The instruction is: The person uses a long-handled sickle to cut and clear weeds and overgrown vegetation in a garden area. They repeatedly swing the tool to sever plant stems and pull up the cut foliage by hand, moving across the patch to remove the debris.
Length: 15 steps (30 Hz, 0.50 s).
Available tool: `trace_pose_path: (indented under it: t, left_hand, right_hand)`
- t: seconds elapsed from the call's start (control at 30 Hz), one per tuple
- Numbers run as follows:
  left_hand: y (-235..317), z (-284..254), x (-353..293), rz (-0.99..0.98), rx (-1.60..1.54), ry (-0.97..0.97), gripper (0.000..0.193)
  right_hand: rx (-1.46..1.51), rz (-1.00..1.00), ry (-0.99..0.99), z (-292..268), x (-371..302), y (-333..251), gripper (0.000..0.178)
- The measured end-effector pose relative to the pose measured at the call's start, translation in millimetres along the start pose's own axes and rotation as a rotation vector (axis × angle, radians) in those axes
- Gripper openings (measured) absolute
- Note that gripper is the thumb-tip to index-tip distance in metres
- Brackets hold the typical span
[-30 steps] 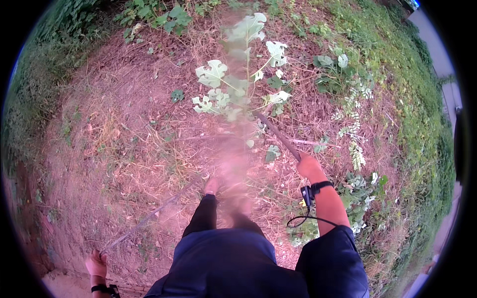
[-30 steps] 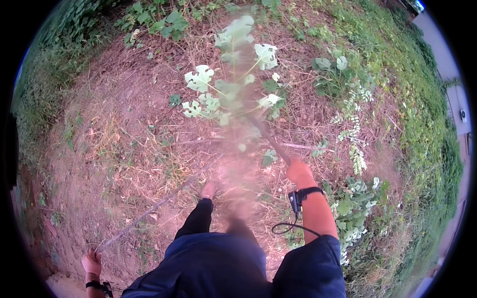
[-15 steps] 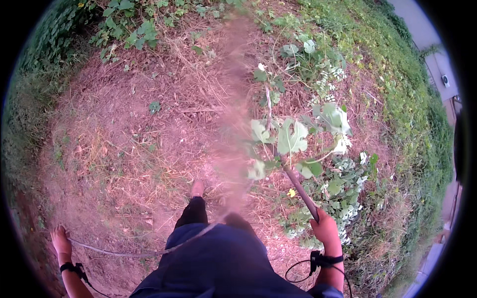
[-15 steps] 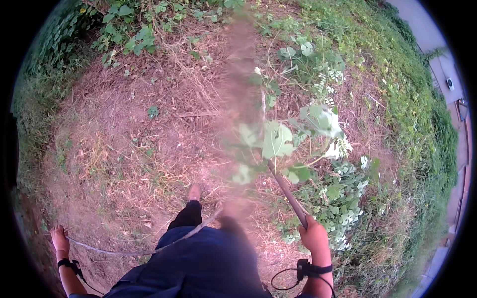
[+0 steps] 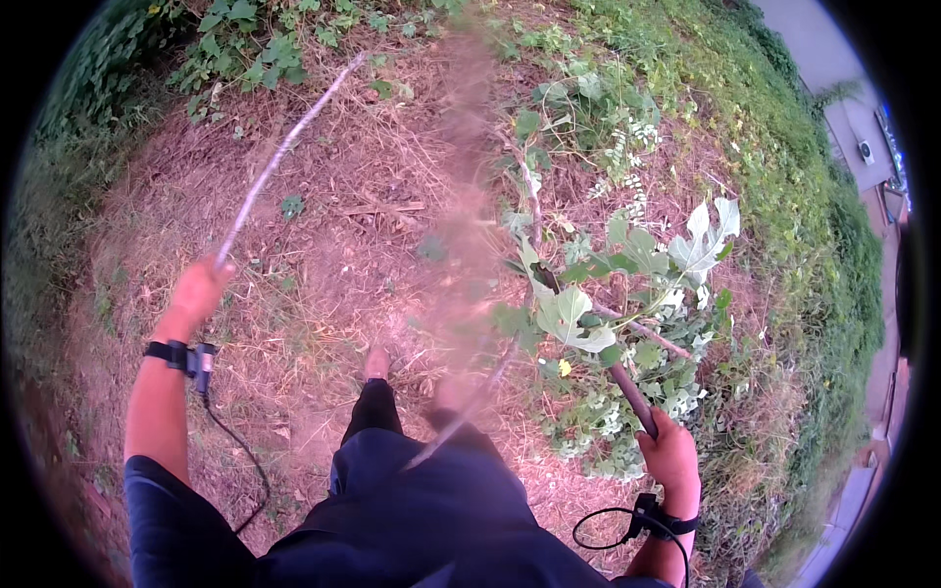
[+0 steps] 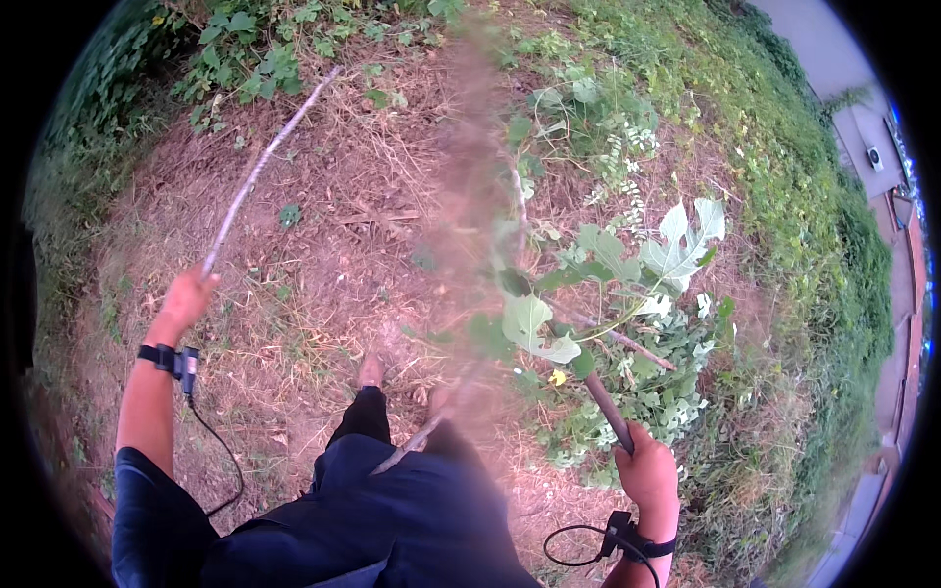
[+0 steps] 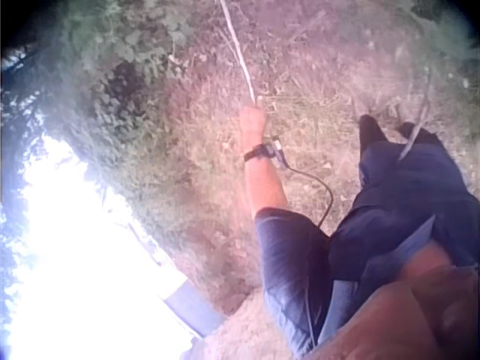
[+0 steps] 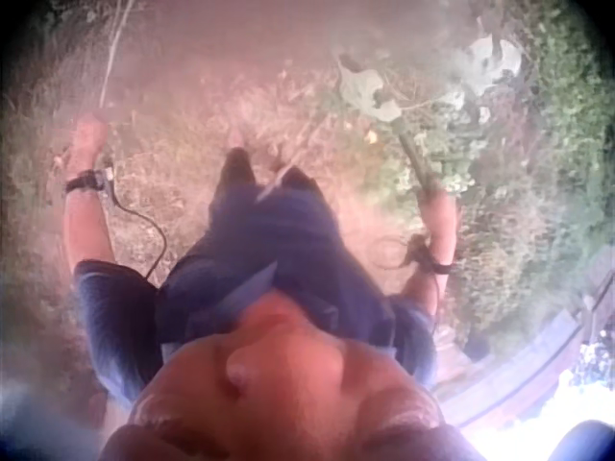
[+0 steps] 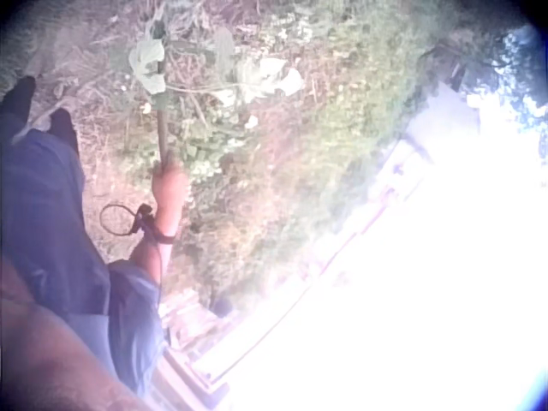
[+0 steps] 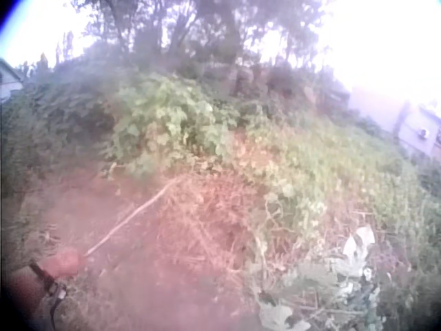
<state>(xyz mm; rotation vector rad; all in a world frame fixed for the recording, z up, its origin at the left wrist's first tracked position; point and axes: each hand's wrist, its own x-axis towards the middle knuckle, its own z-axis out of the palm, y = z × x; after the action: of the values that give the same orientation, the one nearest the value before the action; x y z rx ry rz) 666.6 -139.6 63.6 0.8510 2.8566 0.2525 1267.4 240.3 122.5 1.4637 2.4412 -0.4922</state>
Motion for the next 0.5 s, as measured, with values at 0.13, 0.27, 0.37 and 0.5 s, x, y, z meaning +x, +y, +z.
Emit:
trace_pose_path:
  t: [0.13, 0.27, 0.37, 0.5]
  left_hand:
    - [111.7, 75.1, -86.2, -0.251, -0.724, -0.949, 0.034]
    - [164.2, 118.6, -177.7, -0.42, -0.907, -1.281, 0.048]
    - [174.4, 130.6, -205.3, -0.448, -1.123, -1.311, 0.04]
    - [153.2, 133.9, -212.6, -0.36, -1.045, -1.237, 0.033]
  right_hand:
    - [0.001, -0.041, -0.008, 24.8, 14.2, 7.0, 0.036]
    - [0.008, -0.135, -0.012, 43.4, 41.5, 11.9, 0.036]
    - [-0.001, -0.189, -0.029, 49.4, 59.3, 6.1, 0.036]
    - [0.001, -0.195, -0.074, 47.6, 72.5, -11.2, 0.033]
